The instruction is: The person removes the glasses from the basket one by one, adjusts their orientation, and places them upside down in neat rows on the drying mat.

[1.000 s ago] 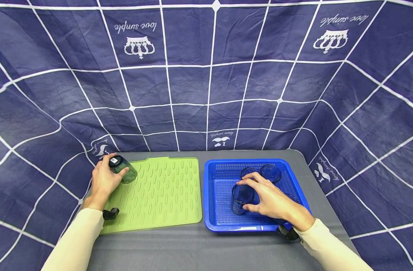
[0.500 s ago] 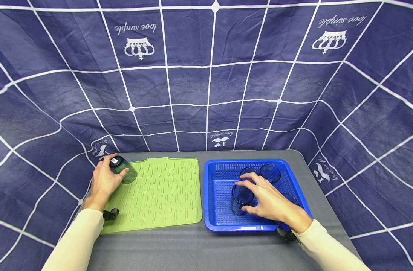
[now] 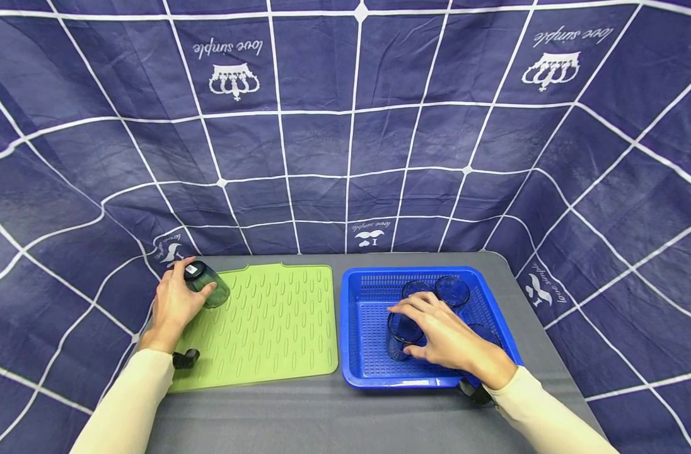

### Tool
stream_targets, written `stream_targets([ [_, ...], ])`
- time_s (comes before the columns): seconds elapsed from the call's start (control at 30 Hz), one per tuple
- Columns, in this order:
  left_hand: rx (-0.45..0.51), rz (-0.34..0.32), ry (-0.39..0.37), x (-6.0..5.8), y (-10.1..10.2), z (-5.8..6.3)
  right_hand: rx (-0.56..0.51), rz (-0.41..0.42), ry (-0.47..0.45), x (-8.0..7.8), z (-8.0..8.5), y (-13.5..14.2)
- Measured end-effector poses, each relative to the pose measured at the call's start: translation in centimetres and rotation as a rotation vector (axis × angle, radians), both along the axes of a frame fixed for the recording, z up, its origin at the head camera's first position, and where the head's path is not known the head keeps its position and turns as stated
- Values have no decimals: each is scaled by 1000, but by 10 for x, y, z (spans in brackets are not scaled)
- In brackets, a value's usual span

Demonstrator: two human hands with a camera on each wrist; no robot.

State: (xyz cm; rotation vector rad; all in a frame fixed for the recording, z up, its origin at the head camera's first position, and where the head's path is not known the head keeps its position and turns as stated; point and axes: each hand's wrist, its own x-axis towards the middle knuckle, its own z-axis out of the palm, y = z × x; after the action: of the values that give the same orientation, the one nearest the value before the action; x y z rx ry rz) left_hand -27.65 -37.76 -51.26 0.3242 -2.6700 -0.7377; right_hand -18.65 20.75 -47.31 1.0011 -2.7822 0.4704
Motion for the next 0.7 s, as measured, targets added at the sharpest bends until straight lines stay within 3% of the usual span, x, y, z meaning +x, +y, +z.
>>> stream_targets([
  [0.7, -15, -19, -15, 0, 1, 2, 9, -33, 16, 0, 1, 1],
])
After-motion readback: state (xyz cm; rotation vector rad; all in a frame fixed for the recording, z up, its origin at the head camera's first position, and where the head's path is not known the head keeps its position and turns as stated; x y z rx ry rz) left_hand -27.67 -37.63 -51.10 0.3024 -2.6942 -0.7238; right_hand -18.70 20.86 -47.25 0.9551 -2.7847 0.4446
